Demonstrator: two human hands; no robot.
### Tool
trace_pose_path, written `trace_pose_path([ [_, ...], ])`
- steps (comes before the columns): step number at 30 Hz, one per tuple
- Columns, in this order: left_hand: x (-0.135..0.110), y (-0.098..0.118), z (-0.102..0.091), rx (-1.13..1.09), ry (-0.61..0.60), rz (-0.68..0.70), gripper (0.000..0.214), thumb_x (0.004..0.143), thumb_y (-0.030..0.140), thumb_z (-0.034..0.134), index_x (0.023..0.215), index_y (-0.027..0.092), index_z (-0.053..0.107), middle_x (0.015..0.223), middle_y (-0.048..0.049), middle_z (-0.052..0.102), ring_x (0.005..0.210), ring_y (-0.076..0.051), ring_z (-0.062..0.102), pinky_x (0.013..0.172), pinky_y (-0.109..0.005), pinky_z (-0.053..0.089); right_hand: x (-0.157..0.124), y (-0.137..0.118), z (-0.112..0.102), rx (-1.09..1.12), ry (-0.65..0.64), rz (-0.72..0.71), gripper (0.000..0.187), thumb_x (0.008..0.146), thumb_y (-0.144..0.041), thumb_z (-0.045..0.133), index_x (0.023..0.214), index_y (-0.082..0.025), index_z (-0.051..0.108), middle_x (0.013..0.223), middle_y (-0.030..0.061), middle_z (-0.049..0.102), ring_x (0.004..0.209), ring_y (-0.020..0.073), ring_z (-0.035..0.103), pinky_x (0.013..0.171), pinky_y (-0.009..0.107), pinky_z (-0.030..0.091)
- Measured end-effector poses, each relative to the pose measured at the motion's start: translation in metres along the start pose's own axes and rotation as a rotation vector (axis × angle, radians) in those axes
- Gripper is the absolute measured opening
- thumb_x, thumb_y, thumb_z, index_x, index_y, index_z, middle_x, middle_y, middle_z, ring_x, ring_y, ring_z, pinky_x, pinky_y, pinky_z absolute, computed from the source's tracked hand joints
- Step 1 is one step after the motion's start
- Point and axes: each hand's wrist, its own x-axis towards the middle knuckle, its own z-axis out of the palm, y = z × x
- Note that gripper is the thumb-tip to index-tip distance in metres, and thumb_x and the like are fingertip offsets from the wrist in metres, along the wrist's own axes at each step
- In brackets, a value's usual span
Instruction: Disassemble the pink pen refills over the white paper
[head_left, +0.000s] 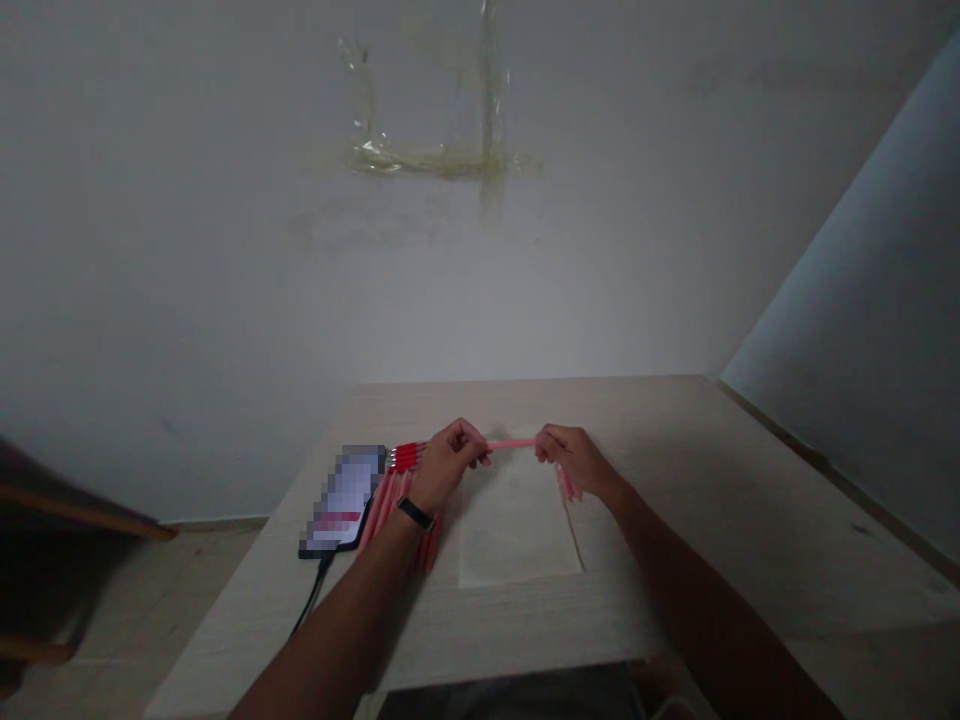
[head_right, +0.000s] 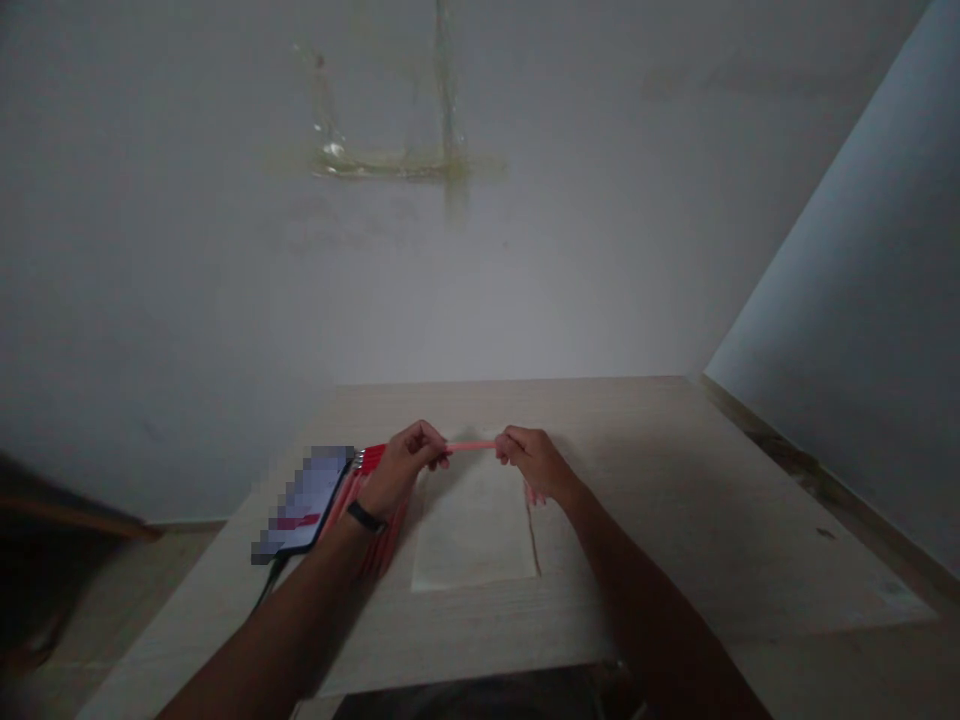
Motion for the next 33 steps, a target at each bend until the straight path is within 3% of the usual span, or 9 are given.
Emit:
trace_pose_path([
  [4, -0.002, -0.002, 0.001, 0.239, -0.108, 0.077, 0.024, 0.088, 0.039, 0.063, 0.089, 0.016, 0.068, 0.076, -0.0016, 0.066, 0.067, -0.013, 0.056, 0.062, -0.024, 0.04, 0.001, -0.013, 0.005, -0.034, -0.032, 0.151, 0.046, 0.098, -0.053, 0.039, 0.081, -0.018, 0.063, 0.067, -0.0009, 0.061, 0.032, 0.007, 0.043, 0.033, 0.021, 0.028],
  [7, -0.004, -0.004, 0.002, 0.392, -0.131, 0.115, 0.027, 0.091, 0.042, 0.061, 0.094, 0.016, 0.072, 0.076, -0.0021, 0.066, 0.069, -0.014, 0.055, 0.061, -0.024, 0.037, 0.001, -0.025, 0.005, -0.148, -0.034, 0.06, 0.044, 0.098, -0.049, 0.043, 0.077, -0.017, 0.064, 0.065, -0.0008, 0.061, 0.037, 0.008, 0.047, 0.038, 0.021, 0.031],
  [11, -0.006, -0.005, 0.003, 0.503, -0.145, 0.154, 0.027, 0.093, 0.04, 0.059, 0.097, 0.018, 0.073, 0.083, -0.0037, 0.069, 0.072, -0.015, 0.057, 0.064, -0.026, 0.039, -0.006, -0.025, 0.007, -0.243, 0.029, -0.053, 0.042, 0.1, -0.043, 0.045, 0.073, -0.018, 0.065, 0.064, 0.0001, 0.062, 0.059, 0.0131, 0.058, 0.062, 0.024, 0.045],
  [13, -0.007, -0.006, 0.005, 0.539, -0.155, 0.16, 0.025, 0.092, 0.038, 0.06, 0.098, 0.019, 0.074, 0.086, -0.0049, 0.071, 0.074, -0.016, 0.058, 0.066, -0.026, 0.04, -0.011, -0.016, 0.01, -0.26, 0.049, -0.098, 0.041, 0.1, -0.041, 0.045, 0.071, -0.019, 0.064, 0.066, -0.0002, 0.063, 0.064, 0.0139, 0.06, 0.082, 0.03, 0.048],
  [15, -0.008, -0.008, 0.007, 0.551, -0.168, 0.176, 0.023, 0.092, 0.037, 0.06, 0.097, 0.019, 0.074, 0.088, -0.0065, 0.071, 0.077, -0.018, 0.06, 0.069, -0.027, 0.042, -0.014, -0.006, 0.012, -0.274, 0.043, -0.128, 0.04, 0.101, -0.038, 0.043, 0.072, -0.02, 0.063, 0.066, -0.0018, 0.063, 0.061, 0.0129, 0.059, 0.104, 0.04, 0.04],
  [17, -0.009, -0.01, 0.008, 0.54, -0.178, 0.183, 0.024, 0.093, 0.037, 0.059, 0.097, 0.019, 0.074, 0.089, -0.0077, 0.072, 0.079, -0.019, 0.061, 0.071, -0.028, 0.043, -0.016, 0.002, 0.013, -0.268, 0.021, -0.146, 0.039, 0.102, -0.038, 0.042, 0.073, -0.021, 0.063, 0.065, -0.0025, 0.062, 0.061, 0.0133, 0.059, 0.113, 0.045, 0.031],
  [26, -0.01, -0.004, 0.006, 0.518, -0.217, 0.153, 0.024, 0.095, 0.036, 0.057, 0.095, 0.019, 0.075, 0.087, -0.007, 0.073, 0.076, -0.018, 0.063, 0.069, -0.027, 0.041, -0.014, 0.005, 0.014, -0.25, 0.02, -0.18, 0.036, 0.102, -0.036, 0.042, 0.077, -0.021, 0.063, 0.073, -0.0003, 0.067, 0.072, 0.0153, 0.062, 0.114, 0.046, 0.027],
  [31, -0.018, 0.007, 0.007, 0.582, -0.186, 0.158, 0.024, 0.093, 0.039, 0.061, 0.096, 0.019, 0.075, 0.084, -0.0055, 0.072, 0.07, -0.017, 0.058, 0.064, -0.026, 0.037, -0.02, -0.005, 0.011, -0.261, 0.023, -0.223, 0.033, 0.102, -0.036, 0.046, 0.078, -0.021, 0.064, 0.074, -0.0002, 0.066, 0.072, 0.0154, 0.062, 0.112, 0.045, 0.03],
  [33, -0.025, 0.01, 0.007, 0.597, -0.178, 0.159, 0.024, 0.093, 0.039, 0.061, 0.101, 0.02, 0.074, 0.085, -0.0051, 0.071, 0.073, -0.017, 0.058, 0.066, -0.027, 0.038, -0.028, -0.008, 0.01, -0.255, 0.022, -0.249, 0.034, 0.102, -0.037, 0.046, 0.077, -0.02, 0.063, 0.072, 0.0, 0.064, 0.07, 0.0151, 0.06, 0.106, 0.041, 0.036],
])
